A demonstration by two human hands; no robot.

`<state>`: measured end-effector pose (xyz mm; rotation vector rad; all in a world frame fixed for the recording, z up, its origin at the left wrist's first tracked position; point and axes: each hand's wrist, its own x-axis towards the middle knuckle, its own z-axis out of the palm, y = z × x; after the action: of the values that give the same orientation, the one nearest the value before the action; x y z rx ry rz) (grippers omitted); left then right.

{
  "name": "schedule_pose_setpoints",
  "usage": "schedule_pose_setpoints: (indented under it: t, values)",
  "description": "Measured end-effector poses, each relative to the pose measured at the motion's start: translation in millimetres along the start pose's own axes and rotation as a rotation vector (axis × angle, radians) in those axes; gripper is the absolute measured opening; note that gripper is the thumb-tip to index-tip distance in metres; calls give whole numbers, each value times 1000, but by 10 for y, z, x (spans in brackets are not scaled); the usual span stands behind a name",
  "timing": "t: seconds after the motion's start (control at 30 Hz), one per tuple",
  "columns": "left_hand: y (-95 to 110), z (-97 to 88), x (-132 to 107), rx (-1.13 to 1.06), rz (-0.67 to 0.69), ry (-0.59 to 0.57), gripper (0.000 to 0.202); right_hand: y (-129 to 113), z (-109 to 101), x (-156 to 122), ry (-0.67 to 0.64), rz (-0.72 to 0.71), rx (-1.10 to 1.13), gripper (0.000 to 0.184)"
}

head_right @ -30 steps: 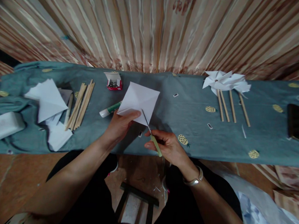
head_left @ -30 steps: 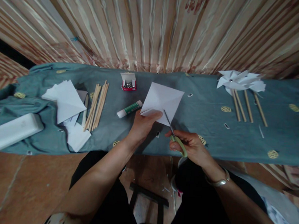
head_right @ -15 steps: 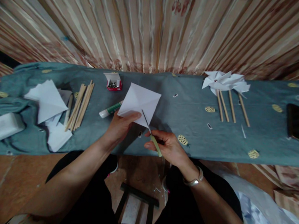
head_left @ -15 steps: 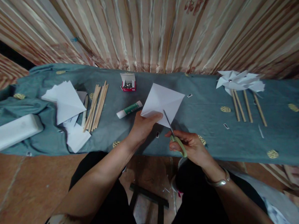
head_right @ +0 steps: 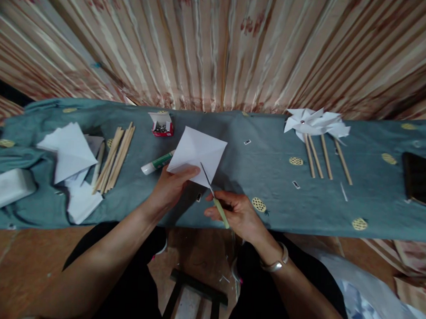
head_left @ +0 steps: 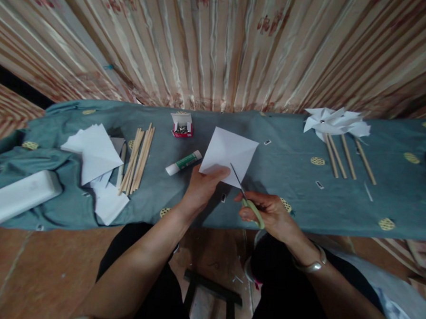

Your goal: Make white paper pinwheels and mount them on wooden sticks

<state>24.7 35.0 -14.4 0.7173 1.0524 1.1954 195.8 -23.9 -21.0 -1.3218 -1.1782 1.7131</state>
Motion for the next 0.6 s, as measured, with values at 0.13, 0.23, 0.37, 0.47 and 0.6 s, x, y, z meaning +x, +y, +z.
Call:
schedule_pose_setpoints:
  t: [0.13, 0.23, 0.37, 0.47, 0.6]
  values:
    - [23, 6, -1, -17, -15, 5, 23, 29, 0, 4, -36, -26, -43, 43]
    - [70, 4, 15, -42, -2, 26, 24, 22, -38, -15, -79, -46, -137, 44]
    - [134, -26, 59, -85, 29, 66, 24, -15, -172, -57, -139, -41, -204, 47]
    - [147, -51, 77, -69, 36, 85, 19, -53, -296, -78, -166, -54, -184, 49]
    - [117, -60, 65, -51, 24, 81, 21, -121, -398, -94, -48, -159, -127, 50]
